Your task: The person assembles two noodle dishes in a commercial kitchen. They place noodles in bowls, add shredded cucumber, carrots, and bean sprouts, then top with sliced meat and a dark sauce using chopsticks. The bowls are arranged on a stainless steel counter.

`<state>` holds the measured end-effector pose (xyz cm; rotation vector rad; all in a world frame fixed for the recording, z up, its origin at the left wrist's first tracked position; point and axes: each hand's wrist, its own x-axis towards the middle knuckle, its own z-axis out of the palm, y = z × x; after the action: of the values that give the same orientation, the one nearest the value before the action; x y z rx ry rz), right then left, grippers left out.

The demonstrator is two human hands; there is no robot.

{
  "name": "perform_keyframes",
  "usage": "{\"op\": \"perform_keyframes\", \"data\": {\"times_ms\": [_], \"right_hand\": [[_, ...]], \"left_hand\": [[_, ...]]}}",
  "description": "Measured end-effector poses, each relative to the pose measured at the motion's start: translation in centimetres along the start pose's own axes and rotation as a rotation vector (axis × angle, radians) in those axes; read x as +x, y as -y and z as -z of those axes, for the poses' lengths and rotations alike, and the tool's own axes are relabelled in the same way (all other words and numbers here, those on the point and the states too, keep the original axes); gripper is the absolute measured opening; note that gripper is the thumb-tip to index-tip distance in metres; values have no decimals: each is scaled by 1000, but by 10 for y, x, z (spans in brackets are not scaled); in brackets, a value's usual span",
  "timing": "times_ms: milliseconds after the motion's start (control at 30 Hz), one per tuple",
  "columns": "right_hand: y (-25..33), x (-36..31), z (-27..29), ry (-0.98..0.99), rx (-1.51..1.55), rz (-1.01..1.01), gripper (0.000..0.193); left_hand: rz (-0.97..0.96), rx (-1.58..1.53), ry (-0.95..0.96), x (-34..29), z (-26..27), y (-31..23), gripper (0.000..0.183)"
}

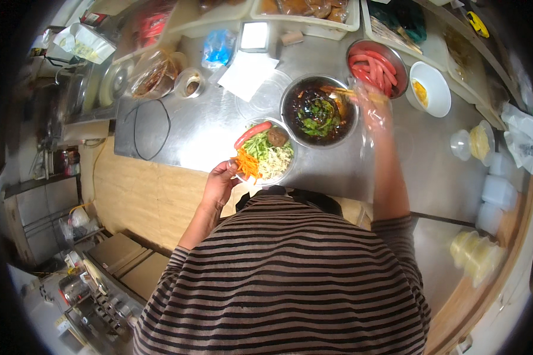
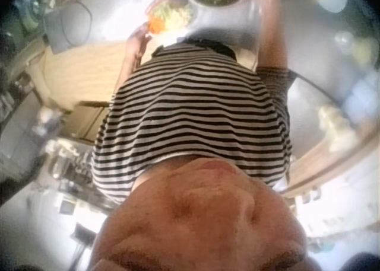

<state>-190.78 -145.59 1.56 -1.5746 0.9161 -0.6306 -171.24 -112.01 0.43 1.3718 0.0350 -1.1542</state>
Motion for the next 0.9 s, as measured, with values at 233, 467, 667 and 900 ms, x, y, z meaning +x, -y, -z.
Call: {"op": "perform_keyframes", "data": {"times_ms": [233,467,667,900], "right_hand": [[10,50,-25,277,127,-106,29],[28,73,-37,294,-22,41,24],[33,51,-28,639,-124,-132,25],[24,9,24,544,-367,0,22]], "left_hand": [[-386,504,-397,-25,-13,2,24],[347,444,646,-29,-101,-4,41],[357,-314,189,24,-175,47,28],[155,-323,-27,38,-191,71,17]]}}
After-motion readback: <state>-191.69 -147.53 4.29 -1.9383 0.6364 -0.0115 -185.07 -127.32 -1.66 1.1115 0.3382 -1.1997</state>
